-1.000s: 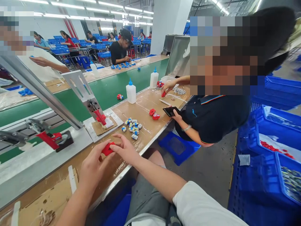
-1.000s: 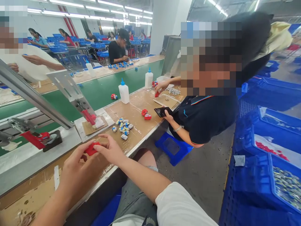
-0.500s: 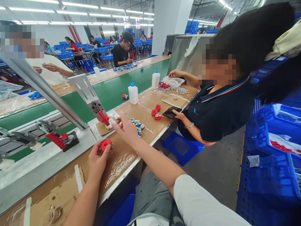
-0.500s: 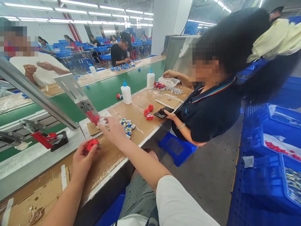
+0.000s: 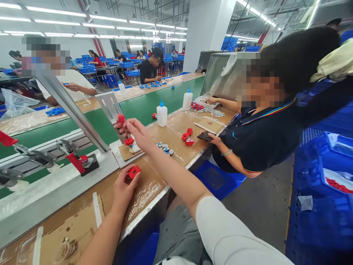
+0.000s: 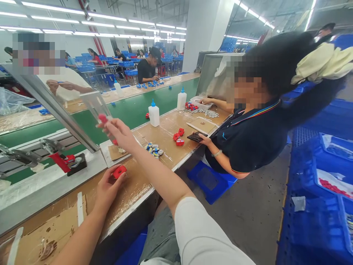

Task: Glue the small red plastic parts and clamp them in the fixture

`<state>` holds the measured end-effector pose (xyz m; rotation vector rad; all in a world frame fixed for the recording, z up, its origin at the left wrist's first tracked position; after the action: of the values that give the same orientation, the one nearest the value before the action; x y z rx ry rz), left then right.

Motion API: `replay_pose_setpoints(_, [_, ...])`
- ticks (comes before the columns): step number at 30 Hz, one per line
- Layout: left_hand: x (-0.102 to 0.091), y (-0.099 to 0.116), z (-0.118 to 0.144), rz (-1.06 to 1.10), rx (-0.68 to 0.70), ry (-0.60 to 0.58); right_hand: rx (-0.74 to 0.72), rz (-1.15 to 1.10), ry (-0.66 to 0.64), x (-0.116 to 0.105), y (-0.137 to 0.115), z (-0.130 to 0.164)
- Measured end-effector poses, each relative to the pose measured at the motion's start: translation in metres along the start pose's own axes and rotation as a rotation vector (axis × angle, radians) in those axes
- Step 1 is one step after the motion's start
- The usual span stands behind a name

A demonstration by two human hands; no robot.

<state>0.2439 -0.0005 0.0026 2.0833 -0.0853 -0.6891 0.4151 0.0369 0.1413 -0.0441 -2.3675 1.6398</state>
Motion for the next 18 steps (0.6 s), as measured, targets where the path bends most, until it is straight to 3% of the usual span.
replay_pose_setpoints(2, [0.001,0.000,0.001,0.005,0.005,-0.010,-0.032,0.002,0.002,0.001,-0.020,-0.027])
replay_pose_setpoints(6, [0.003,-0.008,0.004,0.067,-0.016,-0.022,0.091,0.003,-0.005,-0.004,-0.023,-0.081])
replay_pose_setpoints(10, [0.001,-0.014,0.008,0.122,-0.039,0.012,0.012,0.110,-0.021,-0.008,-0.020,-0.079])
replay_pose_setpoints(12, [-0.001,-0.012,0.010,0.130,-0.026,0.032,0.053,0.230,0.124,-0.024,0.000,-0.062])
replay_pose_setpoints(14, [-0.002,-0.007,0.010,0.129,-0.006,0.029,0.176,0.426,0.348,-0.048,0.032,-0.042])
replay_pose_setpoints(15, [-0.001,-0.006,0.010,0.123,0.001,0.022,0.215,0.458,0.380,-0.053,0.049,-0.033])
replay_pose_setpoints(18, [-0.003,-0.005,0.008,0.088,-0.008,0.032,0.286,0.522,0.317,-0.052,0.094,-0.018])
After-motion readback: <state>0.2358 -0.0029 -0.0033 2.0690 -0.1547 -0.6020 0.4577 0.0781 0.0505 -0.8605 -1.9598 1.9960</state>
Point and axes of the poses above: each hand's wrist, its own z-axis away from the middle knuckle, its own x-axis out of the palm, y = z × x, the point moved 10 cm from there along -z, towards the middle knuckle, and after that the axes turned 15 degrees about x, right-handed, at the moved point
